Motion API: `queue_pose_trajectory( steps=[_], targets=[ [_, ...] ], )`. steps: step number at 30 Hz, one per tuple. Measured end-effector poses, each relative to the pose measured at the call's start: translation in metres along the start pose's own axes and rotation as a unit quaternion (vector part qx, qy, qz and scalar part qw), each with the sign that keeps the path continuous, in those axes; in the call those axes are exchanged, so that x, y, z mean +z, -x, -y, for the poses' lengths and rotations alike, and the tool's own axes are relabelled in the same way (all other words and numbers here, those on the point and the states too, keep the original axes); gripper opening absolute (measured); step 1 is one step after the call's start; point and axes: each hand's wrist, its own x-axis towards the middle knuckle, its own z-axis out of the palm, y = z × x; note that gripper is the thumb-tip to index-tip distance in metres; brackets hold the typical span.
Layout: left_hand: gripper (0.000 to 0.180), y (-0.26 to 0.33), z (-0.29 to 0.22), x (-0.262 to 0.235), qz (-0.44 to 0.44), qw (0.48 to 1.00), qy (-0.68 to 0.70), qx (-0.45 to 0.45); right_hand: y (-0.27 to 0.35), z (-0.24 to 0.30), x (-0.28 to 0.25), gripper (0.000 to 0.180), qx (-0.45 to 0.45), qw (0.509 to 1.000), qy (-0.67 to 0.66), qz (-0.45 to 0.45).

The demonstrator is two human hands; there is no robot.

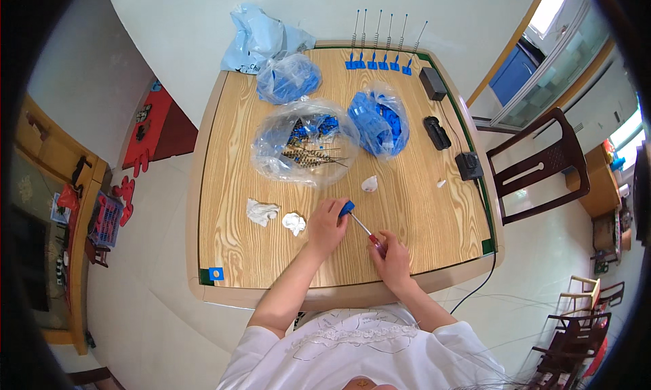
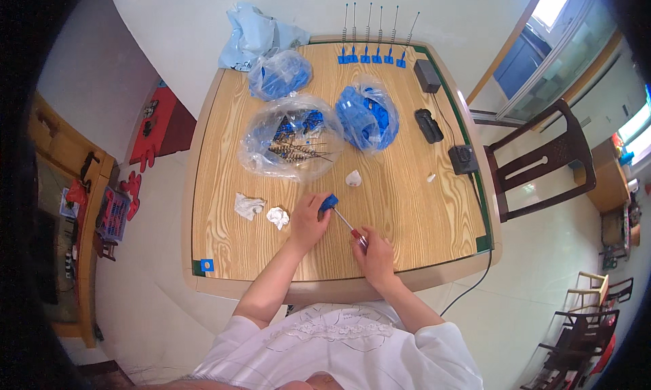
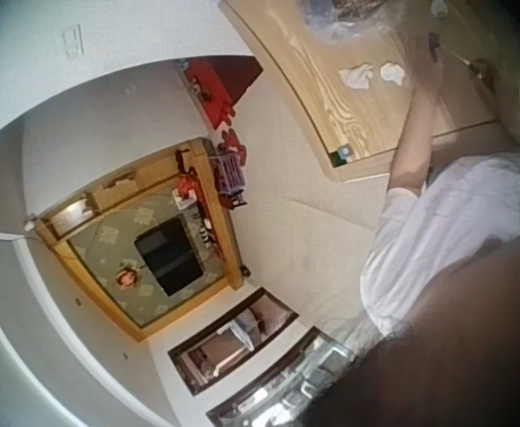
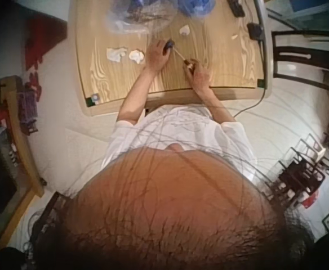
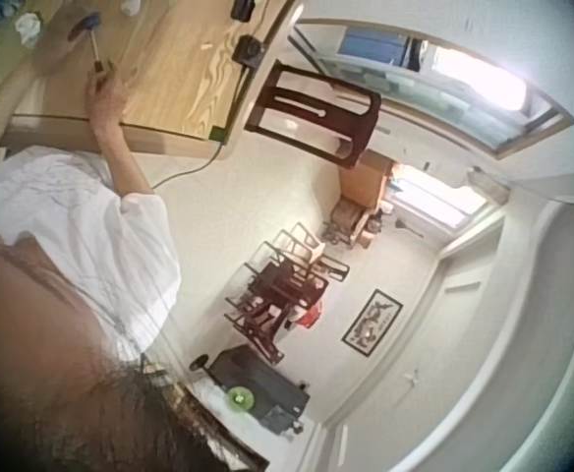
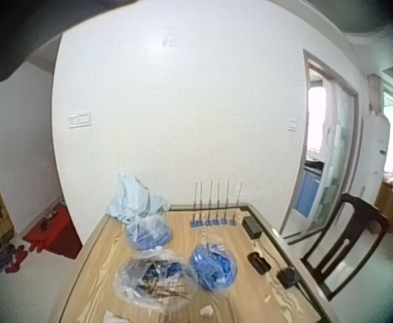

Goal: The person assembles small blue plastic components using screws and a manual screwdriver.

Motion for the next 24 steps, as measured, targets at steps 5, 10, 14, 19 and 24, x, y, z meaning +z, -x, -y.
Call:
queue_pose_trajectory(
  steps=[5, 10, 14, 19, 24],
  targets=[
    [0.036, 0.000, 0.000, 0.005, 0.006, 1.000, 0.015, -0.014, 0.001, -0.010, 0.005, 0.023, 0.020, 0.998, -0.044, -0.033],
    [0.036, -0.001, -0.002, 0.003, 0.006, 0.999, 0.027, -0.022, 0.000, -0.013, 0.005, 0.023, -0.050, 0.996, 0.015, -0.067],
    [0.037, 0.001, 0.001, 0.005, 0.003, 0.999, 0.032, -0.026, 0.000, 0.005, -0.004, 0.022, -0.033, 0.999, 0.016, -0.028],
    [0.037, 0.001, -0.001, 0.004, 0.016, 0.998, 0.045, -0.036, 0.003, -0.012, 0.003, 0.026, 0.067, 0.998, -0.007, -0.016],
    [0.036, 0.002, 0.002, 0.004, 0.007, 0.998, 0.054, -0.040, 0.000, -0.009, 0.000, 0.024, -0.031, 0.999, -0.001, -0.032]
  ],
)
